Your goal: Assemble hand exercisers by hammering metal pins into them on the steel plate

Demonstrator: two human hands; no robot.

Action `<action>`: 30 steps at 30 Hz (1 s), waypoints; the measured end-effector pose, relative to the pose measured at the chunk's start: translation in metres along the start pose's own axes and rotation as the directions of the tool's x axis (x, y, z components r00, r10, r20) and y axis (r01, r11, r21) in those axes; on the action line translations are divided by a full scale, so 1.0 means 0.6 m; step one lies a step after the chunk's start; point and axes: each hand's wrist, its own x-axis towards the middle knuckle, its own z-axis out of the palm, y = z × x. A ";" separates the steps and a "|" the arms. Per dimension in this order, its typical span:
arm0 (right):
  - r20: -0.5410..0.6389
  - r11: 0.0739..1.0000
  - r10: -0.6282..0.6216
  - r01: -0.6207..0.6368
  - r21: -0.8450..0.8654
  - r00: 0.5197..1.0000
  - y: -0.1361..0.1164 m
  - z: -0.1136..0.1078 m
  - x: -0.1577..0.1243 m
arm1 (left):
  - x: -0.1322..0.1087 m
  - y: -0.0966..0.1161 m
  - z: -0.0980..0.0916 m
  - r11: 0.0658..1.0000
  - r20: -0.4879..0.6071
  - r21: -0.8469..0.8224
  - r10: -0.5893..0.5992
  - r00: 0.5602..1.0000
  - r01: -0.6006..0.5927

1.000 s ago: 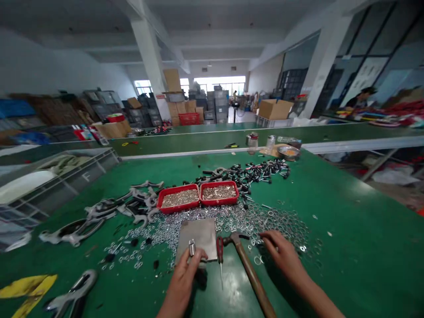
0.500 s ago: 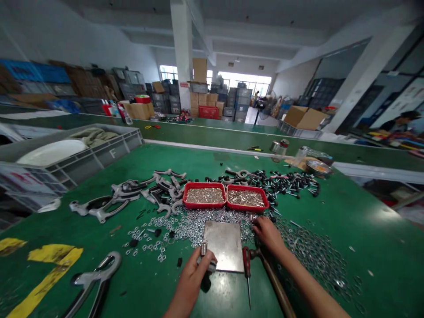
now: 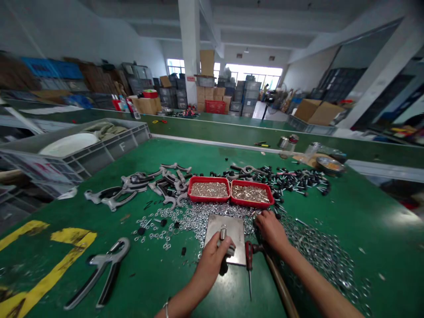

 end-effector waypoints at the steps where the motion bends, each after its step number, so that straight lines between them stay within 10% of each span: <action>1: -0.016 0.999 0.000 0.001 0.046 1.000 -0.007 -0.007 -0.003 | 0.000 0.002 0.000 1.000 -0.038 0.002 0.010 0.999 -0.010; 6: 0.031 0.901 0.029 -0.039 0.432 0.999 -0.094 -0.030 -0.063 | -0.001 0.009 0.004 0.996 -0.143 0.043 0.089 0.986 -0.083; 11: 0.333 0.264 0.051 -0.335 0.905 0.941 -0.185 -0.008 -0.115 | -0.003 0.007 0.018 0.983 -0.168 0.124 0.158 0.973 -0.138; 15: 0.395 0.065 0.053 -0.398 0.915 0.917 -0.204 0.007 -0.121 | -0.009 -0.002 0.023 0.978 -0.207 0.172 0.155 0.966 -0.120; 18: 0.360 0.170 0.099 -0.372 0.913 0.928 -0.206 -0.001 -0.126 | -0.014 0.001 0.025 0.981 -0.228 0.156 0.152 0.962 -0.118; 24: -0.102 0.791 -0.071 0.118 0.601 0.992 -0.205 -0.013 -0.148 | -0.025 0.022 0.021 0.997 -0.144 0.018 0.083 0.986 -0.081; 27: -0.217 0.871 -0.265 0.330 0.365 0.939 -0.202 -0.005 -0.153 | -0.026 0.017 0.017 0.999 -0.163 -0.026 0.034 0.986 -0.038; 30: -0.058 0.895 -0.355 0.358 0.268 0.933 -0.177 -0.009 -0.145 | -0.019 0.008 0.013 0.998 -0.189 -0.057 0.007 0.982 -0.018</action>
